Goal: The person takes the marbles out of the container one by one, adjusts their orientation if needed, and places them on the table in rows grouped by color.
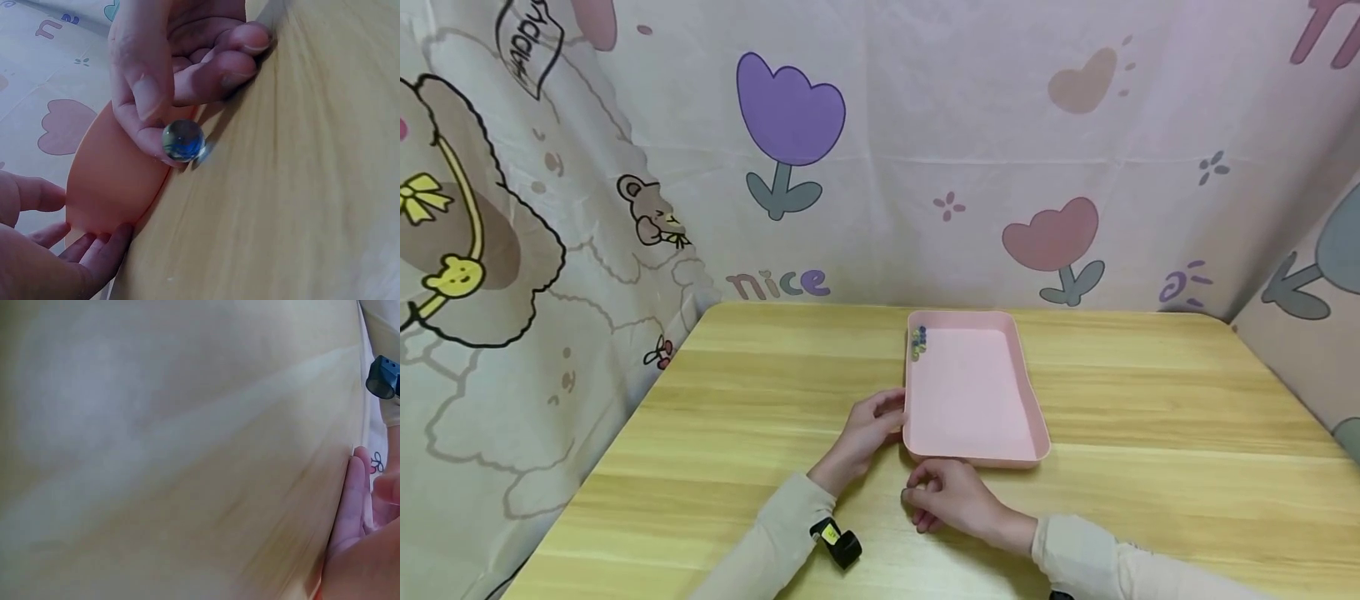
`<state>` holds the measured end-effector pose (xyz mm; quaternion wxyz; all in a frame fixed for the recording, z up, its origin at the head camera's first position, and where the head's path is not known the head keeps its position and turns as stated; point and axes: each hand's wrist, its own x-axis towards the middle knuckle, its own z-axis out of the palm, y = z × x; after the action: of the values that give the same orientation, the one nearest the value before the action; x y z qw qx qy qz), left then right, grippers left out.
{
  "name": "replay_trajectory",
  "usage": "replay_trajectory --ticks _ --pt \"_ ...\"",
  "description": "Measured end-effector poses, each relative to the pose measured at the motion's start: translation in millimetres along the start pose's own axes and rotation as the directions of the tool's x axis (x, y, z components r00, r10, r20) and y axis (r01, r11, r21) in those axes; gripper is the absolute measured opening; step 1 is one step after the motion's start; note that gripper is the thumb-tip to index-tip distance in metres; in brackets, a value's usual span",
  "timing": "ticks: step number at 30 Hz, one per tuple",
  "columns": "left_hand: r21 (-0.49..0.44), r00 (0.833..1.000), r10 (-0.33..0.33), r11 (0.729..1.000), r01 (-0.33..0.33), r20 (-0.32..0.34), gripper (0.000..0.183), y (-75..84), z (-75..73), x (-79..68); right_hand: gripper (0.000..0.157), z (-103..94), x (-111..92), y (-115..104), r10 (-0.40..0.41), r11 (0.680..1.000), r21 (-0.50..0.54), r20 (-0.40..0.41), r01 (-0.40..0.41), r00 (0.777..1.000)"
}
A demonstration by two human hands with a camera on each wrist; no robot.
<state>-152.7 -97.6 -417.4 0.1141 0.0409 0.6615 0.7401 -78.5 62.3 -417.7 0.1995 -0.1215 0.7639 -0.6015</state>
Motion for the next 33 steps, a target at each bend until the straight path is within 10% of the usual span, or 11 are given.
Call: replay_trajectory --ticks 33 --pt "-0.01 0.999 -0.032 0.999 0.032 -0.016 0.045 0.6 2.0 1.8 0.032 -11.5 -9.0 -7.3 -0.009 1.0 -0.019 -0.014 0.009 1.0"
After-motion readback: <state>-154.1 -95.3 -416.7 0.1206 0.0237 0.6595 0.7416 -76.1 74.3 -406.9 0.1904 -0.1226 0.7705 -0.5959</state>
